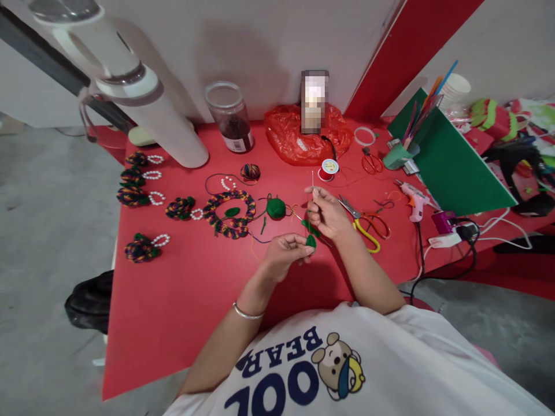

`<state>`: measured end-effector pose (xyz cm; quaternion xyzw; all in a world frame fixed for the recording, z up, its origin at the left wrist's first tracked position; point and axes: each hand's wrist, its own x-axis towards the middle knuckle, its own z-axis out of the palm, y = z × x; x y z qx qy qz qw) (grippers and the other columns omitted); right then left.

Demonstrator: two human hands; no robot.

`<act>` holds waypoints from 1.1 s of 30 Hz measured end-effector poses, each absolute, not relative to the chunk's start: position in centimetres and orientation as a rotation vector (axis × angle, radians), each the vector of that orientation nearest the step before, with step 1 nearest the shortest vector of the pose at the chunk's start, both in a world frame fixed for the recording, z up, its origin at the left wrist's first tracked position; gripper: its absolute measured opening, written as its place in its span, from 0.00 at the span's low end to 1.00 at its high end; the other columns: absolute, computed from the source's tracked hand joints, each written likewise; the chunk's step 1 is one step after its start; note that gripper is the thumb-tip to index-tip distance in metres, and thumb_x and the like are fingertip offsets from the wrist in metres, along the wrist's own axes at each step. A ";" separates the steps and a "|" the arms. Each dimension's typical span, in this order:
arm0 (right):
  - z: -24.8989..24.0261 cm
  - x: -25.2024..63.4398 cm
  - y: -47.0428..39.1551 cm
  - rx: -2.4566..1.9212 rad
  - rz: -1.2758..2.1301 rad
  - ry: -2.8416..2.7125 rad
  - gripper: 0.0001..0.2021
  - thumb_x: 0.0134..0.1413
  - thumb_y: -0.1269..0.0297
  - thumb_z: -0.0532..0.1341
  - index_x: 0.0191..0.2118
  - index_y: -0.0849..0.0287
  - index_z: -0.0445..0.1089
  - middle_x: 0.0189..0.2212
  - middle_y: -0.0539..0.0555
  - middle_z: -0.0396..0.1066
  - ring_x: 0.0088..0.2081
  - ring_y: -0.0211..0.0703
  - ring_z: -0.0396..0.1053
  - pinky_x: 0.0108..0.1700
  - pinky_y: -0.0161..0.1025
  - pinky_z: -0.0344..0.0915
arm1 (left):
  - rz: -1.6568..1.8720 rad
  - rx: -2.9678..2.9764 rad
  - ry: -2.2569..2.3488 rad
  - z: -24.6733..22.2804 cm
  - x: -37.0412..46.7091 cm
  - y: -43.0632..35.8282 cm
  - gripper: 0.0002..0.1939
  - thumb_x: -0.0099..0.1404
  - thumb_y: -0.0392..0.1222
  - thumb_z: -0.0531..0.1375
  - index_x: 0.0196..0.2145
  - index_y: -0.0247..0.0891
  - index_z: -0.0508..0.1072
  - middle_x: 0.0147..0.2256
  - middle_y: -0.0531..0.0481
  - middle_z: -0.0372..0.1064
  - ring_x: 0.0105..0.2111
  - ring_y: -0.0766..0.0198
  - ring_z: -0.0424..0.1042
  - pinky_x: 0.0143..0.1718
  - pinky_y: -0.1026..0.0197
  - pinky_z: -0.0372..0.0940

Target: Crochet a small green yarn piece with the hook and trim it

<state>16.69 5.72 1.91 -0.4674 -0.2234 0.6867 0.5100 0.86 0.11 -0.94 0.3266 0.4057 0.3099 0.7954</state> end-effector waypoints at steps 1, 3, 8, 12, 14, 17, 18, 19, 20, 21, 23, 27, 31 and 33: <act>1.9 16.7 5.7 -1.124 1.656 -0.538 0.15 0.57 0.52 0.69 0.41 0.53 0.67 0.15 0.37 0.58 0.13 0.27 0.53 0.16 0.26 0.49 | 0.666 0.700 0.868 -0.9 0.9 0.1 0.19 0.44 0.45 0.77 0.28 0.33 0.77 0.21 0.49 0.74 0.19 0.69 0.69 0.21 0.67 0.60; 2.0 16.7 5.6 -1.115 1.675 -0.562 0.15 0.56 0.52 0.69 0.41 0.53 0.67 0.16 0.37 0.59 0.13 0.27 0.54 0.16 0.26 0.49 | 0.668 0.686 0.859 -1.0 0.9 0.0 0.18 0.44 0.44 0.77 0.28 0.33 0.77 0.21 0.50 0.74 0.19 0.69 0.69 0.22 0.67 0.61; 2.0 16.8 5.5 -1.100 1.668 -0.635 0.15 0.56 0.52 0.70 0.41 0.55 0.70 0.17 0.39 0.61 0.14 0.27 0.55 0.16 0.27 0.50 | 0.723 0.625 0.855 -1.5 1.1 0.1 0.21 0.41 0.39 0.77 0.33 0.33 0.76 0.25 0.49 0.76 0.22 0.67 0.72 0.19 0.68 0.59; 1.7 17.3 5.4 -1.105 1.611 -0.577 0.14 0.56 0.53 0.70 0.40 0.55 0.70 0.16 0.38 0.58 0.14 0.27 0.53 0.17 0.27 0.49 | 0.756 0.618 0.875 -1.7 1.2 0.2 0.26 0.42 0.38 0.76 0.40 0.35 0.75 0.26 0.50 0.75 0.23 0.64 0.75 0.18 0.69 0.59; 1.6 17.7 5.4 -1.108 1.578 -0.531 0.13 0.56 0.54 0.70 0.40 0.55 0.71 0.16 0.38 0.57 0.15 0.27 0.52 0.17 0.27 0.49 | 0.779 0.635 0.879 -1.6 1.2 0.2 0.30 0.44 0.39 0.76 0.45 0.35 0.74 0.26 0.51 0.75 0.24 0.63 0.75 0.18 0.69 0.59; 1.5 18.1 5.4 -1.114 1.530 -0.483 0.12 0.55 0.56 0.70 0.40 0.56 0.71 0.17 0.38 0.56 0.15 0.27 0.51 0.17 0.26 0.48 | 0.833 0.653 0.856 -1.4 1.2 0.1 0.34 0.47 0.43 0.76 0.51 0.37 0.72 0.28 0.51 0.76 0.25 0.62 0.76 0.18 0.68 0.60; 1.5 18.2 5.4 -1.112 1.526 -0.484 0.13 0.55 0.56 0.70 0.40 0.56 0.71 0.17 0.38 0.55 0.15 0.27 0.51 0.17 0.27 0.47 | 0.846 0.649 0.848 -1.3 1.2 0.1 0.33 0.48 0.44 0.76 0.51 0.37 0.73 0.28 0.51 0.76 0.25 0.62 0.76 0.18 0.67 0.61; 1.4 18.2 5.4 -1.108 1.530 -0.495 0.13 0.54 0.55 0.71 0.39 0.56 0.71 0.17 0.38 0.55 0.15 0.27 0.50 0.17 0.27 0.47 | 0.852 0.639 0.844 -1.2 1.1 0.1 0.31 0.49 0.46 0.75 0.49 0.36 0.75 0.29 0.49 0.77 0.25 0.62 0.76 0.18 0.67 0.62; 1.3 18.1 5.2 -1.100 1.542 -0.513 0.14 0.53 0.54 0.71 0.39 0.56 0.71 0.17 0.38 0.55 0.15 0.27 0.50 0.17 0.27 0.47 | 0.852 0.623 0.843 -1.2 1.1 0.1 0.29 0.49 0.46 0.75 0.47 0.34 0.77 0.29 0.48 0.77 0.25 0.62 0.76 0.19 0.67 0.62; 1.1 18.0 5.1 -1.087 1.559 -0.539 0.15 0.52 0.53 0.71 0.39 0.56 0.72 0.17 0.38 0.55 0.15 0.27 0.49 0.17 0.27 0.46 | 0.855 0.603 0.844 -1.1 1.0 0.2 0.27 0.48 0.46 0.76 0.45 0.34 0.78 0.29 0.47 0.78 0.26 0.62 0.77 0.20 0.66 0.63; 0.8 17.7 4.5 -1.062 1.587 -0.613 0.18 0.49 0.50 0.72 0.38 0.57 0.72 0.17 0.38 0.54 0.15 0.27 0.48 0.17 0.28 0.44 | 0.875 0.553 0.844 -1.0 0.9 0.5 0.27 0.45 0.43 0.77 0.42 0.33 0.79 0.32 0.45 0.79 0.28 0.62 0.78 0.21 0.66 0.64; 0.0 17.7 2.9 -1.110 1.577 -0.857 0.18 0.45 0.53 0.73 0.39 0.57 0.74 0.17 0.39 0.56 0.16 0.28 0.47 0.19 0.30 0.43 | 0.945 0.451 0.891 -0.9 0.6 1.1 0.27 0.42 0.45 0.78 0.39 0.34 0.78 0.31 0.46 0.80 0.27 0.62 0.78 0.19 0.67 0.66; -0.2 17.9 1.8 -1.236 1.488 -1.125 0.18 0.46 0.56 0.72 0.43 0.58 0.77 0.19 0.40 0.54 0.20 0.30 0.49 0.24 0.32 0.47 | 1.021 0.421 0.953 -1.1 0.5 1.5 0.24 0.44 0.50 0.77 0.33 0.33 0.75 0.25 0.49 0.77 0.21 0.63 0.75 0.16 0.66 0.65; -0.1 17.7 1.6 -1.327 1.390 -1.246 0.19 0.46 0.55 0.72 0.43 0.59 0.78 0.20 0.41 0.54 0.22 0.31 0.51 0.27 0.33 0.49 | 1.059 0.421 0.962 -1.3 0.5 1.6 0.24 0.45 0.51 0.76 0.32 0.34 0.74 0.24 0.50 0.76 0.20 0.64 0.74 0.15 0.67 0.64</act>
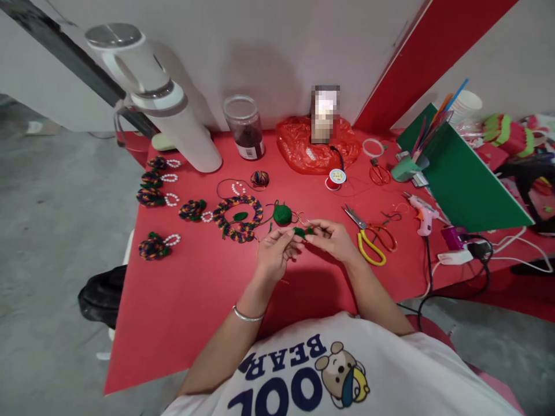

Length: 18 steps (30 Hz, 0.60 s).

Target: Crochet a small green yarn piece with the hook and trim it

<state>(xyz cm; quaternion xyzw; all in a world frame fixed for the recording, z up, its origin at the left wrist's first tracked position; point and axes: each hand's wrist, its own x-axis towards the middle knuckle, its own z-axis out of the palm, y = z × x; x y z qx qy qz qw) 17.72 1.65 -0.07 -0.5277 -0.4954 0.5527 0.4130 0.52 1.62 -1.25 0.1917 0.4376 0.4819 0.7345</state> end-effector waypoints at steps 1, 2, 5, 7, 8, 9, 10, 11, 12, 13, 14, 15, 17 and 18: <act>0.0 17.6 1.6 -1.368 1.357 -1.293 0.19 0.45 0.54 0.72 0.43 0.60 0.79 0.20 0.42 0.54 0.23 0.32 0.51 0.28 0.34 0.49 | 1.077 0.422 0.964 -1.3 0.6 1.7 0.23 0.45 0.51 0.76 0.31 0.34 0.73 0.23 0.51 0.75 0.19 0.66 0.73 0.14 0.67 0.63; 0.0 17.4 1.6 -1.402 1.345 -1.330 0.20 0.46 0.53 0.71 0.42 0.61 0.79 0.20 0.42 0.54 0.24 0.33 0.51 0.28 0.34 0.49 | 1.093 0.423 0.966 -1.4 0.6 1.7 0.23 0.45 0.51 0.76 0.31 0.34 0.73 0.23 0.51 0.74 0.18 0.67 0.72 0.14 0.68 0.63; -0.1 16.9 1.6 -1.446 1.380 -1.376 0.20 0.50 0.48 0.68 0.36 0.63 0.80 0.20 0.44 0.56 0.24 0.33 0.49 0.29 0.36 0.48 | 1.112 0.423 0.963 -1.4 0.7 1.8 0.22 0.46 0.50 0.75 0.29 0.35 0.72 0.21 0.54 0.71 0.16 0.71 0.66 0.13 0.70 0.58; -0.4 16.8 1.6 -1.442 1.409 -1.357 0.20 0.51 0.48 0.67 0.34 0.64 0.79 0.20 0.45 0.58 0.24 0.32 0.49 0.29 0.36 0.48 | 1.117 0.412 0.965 -1.3 0.7 1.8 0.22 0.47 0.50 0.75 0.30 0.36 0.71 0.20 0.56 0.69 0.15 0.73 0.62 0.12 0.71 0.53; -0.6 16.8 1.6 -1.436 1.418 -1.333 0.19 0.50 0.48 0.68 0.33 0.63 0.79 0.20 0.45 0.58 0.24 0.32 0.49 0.29 0.35 0.48 | 1.117 0.412 0.970 -1.2 0.6 1.8 0.22 0.48 0.51 0.75 0.31 0.37 0.71 0.20 0.57 0.68 0.14 0.73 0.61 0.11 0.71 0.51; -0.8 16.8 1.6 -1.431 1.429 -1.306 0.19 0.50 0.48 0.68 0.33 0.63 0.79 0.20 0.45 0.59 0.25 0.32 0.50 0.29 0.35 0.48 | 1.113 0.423 0.977 -1.2 0.6 1.7 0.22 0.48 0.51 0.74 0.33 0.37 0.72 0.20 0.58 0.67 0.14 0.73 0.60 0.11 0.71 0.49; -1.0 16.8 1.6 -1.426 1.441 -1.278 0.19 0.49 0.49 0.69 0.33 0.63 0.79 0.20 0.45 0.60 0.25 0.32 0.50 0.29 0.35 0.48 | 1.099 0.447 0.987 -1.2 0.6 1.7 0.23 0.49 0.52 0.75 0.35 0.37 0.73 0.19 0.58 0.67 0.14 0.74 0.59 0.11 0.71 0.48; -1.1 16.7 1.6 -1.420 1.454 -1.252 0.19 0.48 0.49 0.69 0.32 0.63 0.79 0.20 0.45 0.60 0.25 0.32 0.51 0.29 0.35 0.48 | 1.076 0.480 1.002 -1.2 0.6 1.7 0.24 0.49 0.52 0.75 0.37 0.37 0.74 0.19 0.59 0.66 0.14 0.74 0.57 0.12 0.71 0.47; -1.2 16.6 1.6 -1.414 1.470 -1.228 0.19 0.47 0.49 0.70 0.31 0.63 0.78 0.20 0.45 0.60 0.25 0.32 0.51 0.29 0.35 0.48 | 1.051 0.518 1.021 -1.3 0.6 1.6 0.24 0.48 0.52 0.75 0.37 0.36 0.75 0.18 0.59 0.65 0.13 0.74 0.56 0.12 0.71 0.46; -1.3 16.5 1.6 -1.408 1.488 -1.203 0.18 0.47 0.49 0.70 0.29 0.63 0.77 0.20 0.45 0.60 0.25 0.32 0.51 0.29 0.34 0.48 | 1.037 0.553 1.048 -1.4 0.7 1.6 0.24 0.48 0.52 0.75 0.37 0.35 0.75 0.16 0.59 0.64 0.12 0.75 0.55 0.12 0.70 0.45; -1.4 16.3 1.5 -1.399 1.505 -1.174 0.18 0.45 0.49 0.71 0.26 0.63 0.75 0.19 0.44 0.59 0.24 0.31 0.50 0.28 0.34 0.48 | 1.038 0.581 1.078 -1.5 0.7 1.6 0.23 0.48 0.52 0.75 0.35 0.35 0.76 0.15 0.59 0.64 0.12 0.75 0.54 0.13 0.70 0.45; -1.5 16.1 1.5 -1.387 1.522 -1.139 0.18 0.44 0.50 0.71 0.24 0.62 0.74 0.18 0.44 0.59 0.23 0.31 0.50 0.28 0.34 0.47 | 1.056 0.600 1.105 -1.6 0.7 1.5 0.22 0.48 0.53 0.75 0.33 0.34 0.76 0.14 0.58 0.63 0.12 0.75 0.53 0.13 0.69 0.44; -1.8 15.5 1.4 -1.355 1.563 -1.059 0.18 0.42 0.51 0.72 0.21 0.61 0.71 0.16 0.43 0.57 0.22 0.30 0.49 0.26 0.34 0.47 | 1.115 0.619 1.142 -1.9 0.7 1.5 0.22 0.48 0.54 0.74 0.31 0.34 0.77 0.13 0.57 0.64 0.11 0.75 0.53 0.13 0.68 0.45; -1.9 15.2 1.4 -1.339 1.584 -1.017 0.18 0.41 0.52 0.72 0.21 0.61 0.70 0.15 0.42 0.57 0.20 0.30 0.49 0.25 0.33 0.46 | 1.135 0.624 1.147 -2.0 0.7 1.6 0.22 0.48 0.55 0.74 0.31 0.34 0.77 0.13 0.56 0.64 0.11 0.74 0.53 0.13 0.68 0.45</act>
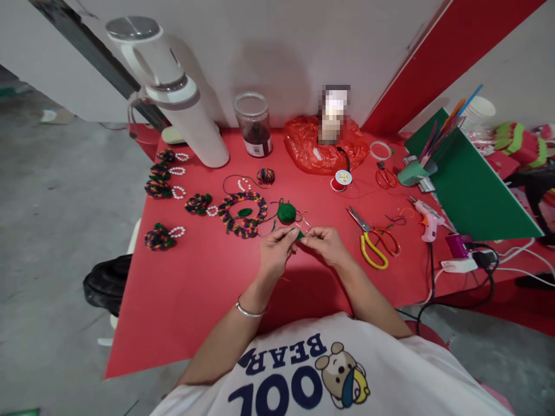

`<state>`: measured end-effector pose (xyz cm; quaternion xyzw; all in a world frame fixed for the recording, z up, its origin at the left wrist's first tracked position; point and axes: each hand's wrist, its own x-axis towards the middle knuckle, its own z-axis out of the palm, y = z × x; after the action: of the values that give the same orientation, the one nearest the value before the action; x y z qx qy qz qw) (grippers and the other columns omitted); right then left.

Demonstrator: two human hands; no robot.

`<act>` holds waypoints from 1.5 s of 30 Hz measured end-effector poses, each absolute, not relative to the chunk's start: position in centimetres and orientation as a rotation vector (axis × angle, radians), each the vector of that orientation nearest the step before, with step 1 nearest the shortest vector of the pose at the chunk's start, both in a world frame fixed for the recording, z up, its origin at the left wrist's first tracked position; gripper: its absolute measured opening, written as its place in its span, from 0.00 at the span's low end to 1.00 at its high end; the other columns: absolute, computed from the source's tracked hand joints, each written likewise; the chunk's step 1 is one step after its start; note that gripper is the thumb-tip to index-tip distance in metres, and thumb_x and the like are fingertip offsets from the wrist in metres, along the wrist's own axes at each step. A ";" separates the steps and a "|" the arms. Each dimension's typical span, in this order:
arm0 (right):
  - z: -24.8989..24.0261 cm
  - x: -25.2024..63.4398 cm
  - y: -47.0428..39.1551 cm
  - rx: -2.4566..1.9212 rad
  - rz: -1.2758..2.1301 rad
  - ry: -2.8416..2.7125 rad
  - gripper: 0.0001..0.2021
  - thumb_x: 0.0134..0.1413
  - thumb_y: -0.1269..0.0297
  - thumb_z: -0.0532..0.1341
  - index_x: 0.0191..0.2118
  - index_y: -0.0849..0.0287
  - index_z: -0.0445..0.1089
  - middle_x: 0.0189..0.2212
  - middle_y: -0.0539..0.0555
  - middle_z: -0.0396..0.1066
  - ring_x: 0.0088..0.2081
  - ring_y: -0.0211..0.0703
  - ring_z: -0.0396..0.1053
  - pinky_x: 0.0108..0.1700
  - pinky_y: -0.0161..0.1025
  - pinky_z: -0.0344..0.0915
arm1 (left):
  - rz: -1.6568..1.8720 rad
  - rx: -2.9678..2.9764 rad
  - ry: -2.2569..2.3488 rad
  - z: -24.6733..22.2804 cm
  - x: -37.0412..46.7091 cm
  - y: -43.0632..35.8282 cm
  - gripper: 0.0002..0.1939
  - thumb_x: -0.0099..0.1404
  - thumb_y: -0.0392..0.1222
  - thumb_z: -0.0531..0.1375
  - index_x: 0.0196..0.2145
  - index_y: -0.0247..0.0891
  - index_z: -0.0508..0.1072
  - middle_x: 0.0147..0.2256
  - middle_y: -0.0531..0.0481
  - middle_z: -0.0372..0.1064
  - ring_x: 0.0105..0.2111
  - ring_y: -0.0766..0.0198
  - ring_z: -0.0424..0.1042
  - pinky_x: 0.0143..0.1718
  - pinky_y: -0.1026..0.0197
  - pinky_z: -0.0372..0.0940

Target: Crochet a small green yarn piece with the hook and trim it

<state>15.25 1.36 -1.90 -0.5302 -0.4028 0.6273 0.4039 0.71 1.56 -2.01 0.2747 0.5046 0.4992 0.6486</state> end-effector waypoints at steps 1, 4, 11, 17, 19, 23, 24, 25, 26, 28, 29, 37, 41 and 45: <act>-2.0 15.0 1.3 -1.324 1.610 -0.977 0.17 0.41 0.53 0.73 0.21 0.60 0.70 0.14 0.42 0.56 0.19 0.29 0.48 0.24 0.33 0.45 | 1.140 0.628 1.147 -2.1 0.7 1.6 0.22 0.48 0.55 0.74 0.30 0.34 0.77 0.13 0.56 0.65 0.11 0.74 0.53 0.13 0.68 0.44; -2.3 14.4 1.3 -1.288 1.687 -0.868 0.17 0.40 0.53 0.73 0.21 0.59 0.69 0.11 0.40 0.54 0.15 0.28 0.45 0.20 0.33 0.41 | 1.088 0.601 1.128 -2.1 0.4 1.9 0.24 0.52 0.60 0.71 0.28 0.33 0.76 0.14 0.54 0.66 0.11 0.74 0.54 0.13 0.67 0.44; -1.9 14.0 1.2 -1.262 1.707 -0.776 0.16 0.38 0.54 0.74 0.22 0.60 0.70 0.12 0.43 0.61 0.13 0.26 0.45 0.18 0.33 0.38 | 1.059 0.533 1.037 -1.7 0.0 2.1 0.21 0.50 0.52 0.72 0.34 0.35 0.76 0.14 0.59 0.62 0.11 0.74 0.53 0.13 0.69 0.44; -1.8 13.9 1.1 -1.316 1.686 -0.864 0.17 0.41 0.51 0.72 0.23 0.59 0.71 0.13 0.43 0.60 0.15 0.28 0.46 0.19 0.34 0.39 | 1.130 0.545 1.035 -1.7 -0.3 2.3 0.12 0.50 0.44 0.68 0.29 0.36 0.74 0.11 0.61 0.58 0.10 0.73 0.51 0.11 0.68 0.46; -1.7 13.9 1.1 -1.332 1.620 -0.910 0.17 0.42 0.50 0.72 0.25 0.59 0.72 0.14 0.43 0.59 0.17 0.29 0.47 0.21 0.34 0.42 | 1.136 0.535 1.031 -1.7 -0.4 2.4 0.11 0.49 0.43 0.67 0.29 0.36 0.74 0.12 0.61 0.59 0.09 0.73 0.52 0.11 0.68 0.47; -1.4 13.9 0.9 -1.414 1.322 -1.155 0.17 0.44 0.54 0.72 0.40 0.59 0.79 0.17 0.40 0.51 0.21 0.31 0.46 0.25 0.34 0.44 | 1.154 0.539 1.038 -1.4 -0.5 2.6 0.10 0.50 0.42 0.66 0.30 0.36 0.72 0.14 0.60 0.62 0.09 0.73 0.53 0.11 0.68 0.48; -1.3 13.9 0.8 -1.440 1.263 -1.218 0.19 0.46 0.55 0.72 0.43 0.59 0.79 0.17 0.40 0.49 0.21 0.32 0.45 0.25 0.35 0.43 | 1.150 0.533 1.038 -1.3 -0.5 2.5 0.10 0.50 0.42 0.66 0.29 0.36 0.72 0.14 0.60 0.62 0.09 0.73 0.53 0.11 0.68 0.48; -1.3 13.9 0.8 -1.462 1.218 -1.264 0.19 0.47 0.55 0.71 0.44 0.59 0.79 0.17 0.40 0.47 0.21 0.32 0.44 0.25 0.35 0.43 | 1.142 0.527 1.037 -1.3 -0.5 2.5 0.10 0.49 0.42 0.66 0.29 0.36 0.71 0.14 0.60 0.62 0.09 0.73 0.53 0.10 0.68 0.48; -1.4 13.9 0.7 -1.476 1.186 -1.293 0.18 0.49 0.54 0.70 0.44 0.59 0.79 0.17 0.40 0.47 0.21 0.32 0.44 0.26 0.35 0.43 | 1.132 0.523 1.037 -1.4 -0.5 2.5 0.11 0.49 0.42 0.66 0.29 0.36 0.71 0.14 0.60 0.63 0.09 0.73 0.54 0.10 0.68 0.49; -1.5 14.0 0.7 -1.483 1.167 -1.308 0.16 0.52 0.53 0.68 0.42 0.59 0.80 0.17 0.41 0.48 0.22 0.33 0.44 0.26 0.36 0.43 | 1.108 0.531 1.038 -1.5 -0.5 2.5 0.12 0.49 0.43 0.67 0.30 0.37 0.71 0.15 0.60 0.64 0.09 0.73 0.55 0.10 0.68 0.49; -1.5 14.0 0.7 -1.480 1.181 -1.305 0.16 0.53 0.53 0.67 0.41 0.59 0.80 0.17 0.42 0.49 0.22 0.33 0.45 0.26 0.36 0.43 | 1.097 0.548 1.040 -1.5 -0.5 2.4 0.12 0.50 0.44 0.67 0.30 0.37 0.71 0.15 0.60 0.64 0.09 0.73 0.55 0.10 0.68 0.49; -1.3 14.1 0.9 -1.484 1.295 -1.203 0.14 0.51 0.52 0.67 0.34 0.60 0.79 0.18 0.44 0.56 0.23 0.33 0.48 0.27 0.36 0.47 | 1.093 0.824 1.103 -1.6 -0.6 2.4 0.15 0.56 0.49 0.69 0.33 0.35 0.73 0.18 0.57 0.67 0.13 0.71 0.63 0.15 0.67 0.61; -1.3 14.1 1.0 -1.499 1.285 -1.197 0.13 0.50 0.53 0.66 0.28 0.60 0.76 0.17 0.44 0.56 0.22 0.33 0.48 0.26 0.35 0.46 | 1.130 0.842 1.110 -1.9 -0.3 2.2 0.16 0.58 0.51 0.68 0.34 0.35 0.73 0.17 0.56 0.67 0.13 0.70 0.64 0.14 0.67 0.59; -1.4 14.1 1.0 -1.498 1.273 -1.187 0.13 0.50 0.53 0.65 0.29 0.60 0.76 0.18 0.44 0.57 0.22 0.33 0.49 0.26 0.35 0.46 | 1.160 0.780 1.120 -2.4 0.0 2.0 0.18 0.59 0.54 0.67 0.36 0.37 0.70 0.16 0.58 0.67 0.12 0.70 0.62 0.13 0.68 0.55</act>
<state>14.13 1.03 -1.42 -0.5948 -0.4714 0.5056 0.4103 -0.04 2.01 -2.38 0.3400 0.4882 0.5056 0.6248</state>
